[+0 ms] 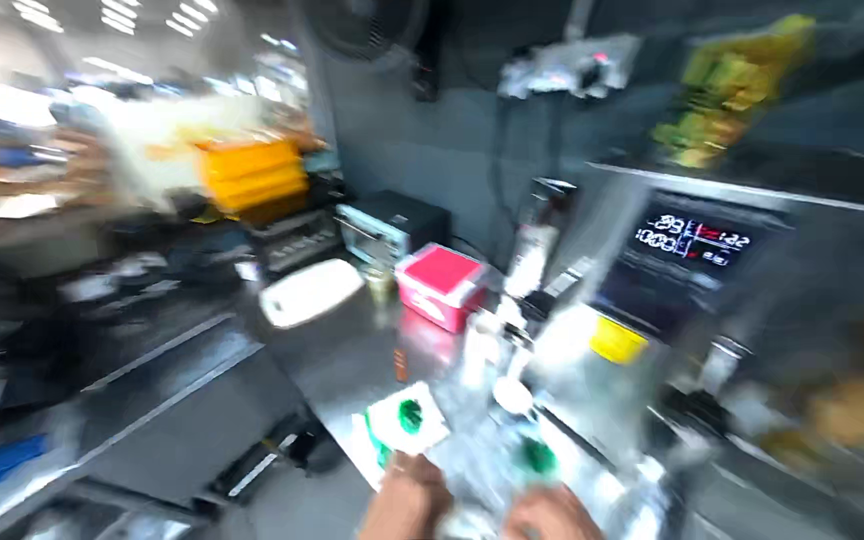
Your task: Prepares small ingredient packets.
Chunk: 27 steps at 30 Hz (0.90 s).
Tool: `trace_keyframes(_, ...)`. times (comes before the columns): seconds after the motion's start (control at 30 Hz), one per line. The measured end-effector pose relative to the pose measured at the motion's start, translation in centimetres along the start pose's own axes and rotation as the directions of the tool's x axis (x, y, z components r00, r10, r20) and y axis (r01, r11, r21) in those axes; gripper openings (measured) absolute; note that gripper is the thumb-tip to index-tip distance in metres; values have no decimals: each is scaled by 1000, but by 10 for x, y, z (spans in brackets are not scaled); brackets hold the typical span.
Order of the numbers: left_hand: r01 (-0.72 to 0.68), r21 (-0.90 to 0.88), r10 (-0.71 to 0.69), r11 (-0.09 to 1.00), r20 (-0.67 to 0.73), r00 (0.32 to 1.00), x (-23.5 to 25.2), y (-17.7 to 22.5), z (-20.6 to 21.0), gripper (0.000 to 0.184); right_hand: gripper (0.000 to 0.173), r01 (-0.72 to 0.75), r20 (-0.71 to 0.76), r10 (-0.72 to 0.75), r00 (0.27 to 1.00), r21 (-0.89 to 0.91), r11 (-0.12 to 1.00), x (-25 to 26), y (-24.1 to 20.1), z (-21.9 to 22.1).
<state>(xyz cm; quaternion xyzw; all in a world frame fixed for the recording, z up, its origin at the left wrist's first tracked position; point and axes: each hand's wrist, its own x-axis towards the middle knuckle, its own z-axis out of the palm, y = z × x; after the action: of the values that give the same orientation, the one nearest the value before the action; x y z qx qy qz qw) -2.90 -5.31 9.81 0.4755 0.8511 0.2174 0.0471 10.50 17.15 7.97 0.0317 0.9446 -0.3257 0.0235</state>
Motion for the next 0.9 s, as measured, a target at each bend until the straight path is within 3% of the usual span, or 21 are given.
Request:
trace_keyframes(0.03, 35, -58, -29, 998, 99, 995, -7, -1, 1, 17, 23, -22, 14, 22, 1000, 4, 1000, -6, 5, 8)
trace_keyframes(0.07, -9, -75, 17, 997, 98, 995, -12, -9, 10, 19, 23, -72, 4, 71, 997, 30, 997, -7, 13, 16)
trace_keyframes(0.17, -204, -48, 204, 978, -7, 979, 3, -19, 41, 13, 19, -184, -65, 190, 980, 90, 979, -3, 21, 17)
trace_keyframes(0.23, -197, -34, 197, 980, -6, 980, 10, -24, 55, 11, 20, -252, -56, 273, 960, 247, 936, -10, 25, 16)
trace_keyframes(0.3, -174, -30, 175, 984, 28, 984, 14, -35, 65, 11, 26, -371, -55, 424, 904, 390, 843, -17, 58, 15)
trace_keyframes(0.4, -140, -103, 146, 985, 55, 988, 10, -50, 85, 14, 36, -659, 100, 656, 748, 236, 714, -37, 119, 13)
trace_keyframes(0.5, -93, -209, 97, 974, 12, 995, 7, -62, 92, 16, 39, -695, 229, 657, 718, 185, 695, -44, 139, 48)
trace_keyframes(0.6, -47, -251, 51, 967, 7, 999, 16, -64, 90, 16, 59, -666, 104, 658, 746, 130, 735, -38, 145, 98)
trace_keyframes(0.7, 61, -240, -31, 969, 128, 991, 21, -57, 88, 30, 79, -696, -45, 697, 716, 37, 717, -32, 153, 124)
trace_keyframes(0.8, 75, -185, -50, 980, 136, 989, 20, -47, 98, 28, 95, -744, -15, 745, 667, 9, 668, -28, 136, 99)
trace_keyframes(0.9, 43, -142, -34, 989, 68, 997, 15, -46, 101, 19, 124, -815, 152, 814, 560, -74, 575, -25, 95, 36)
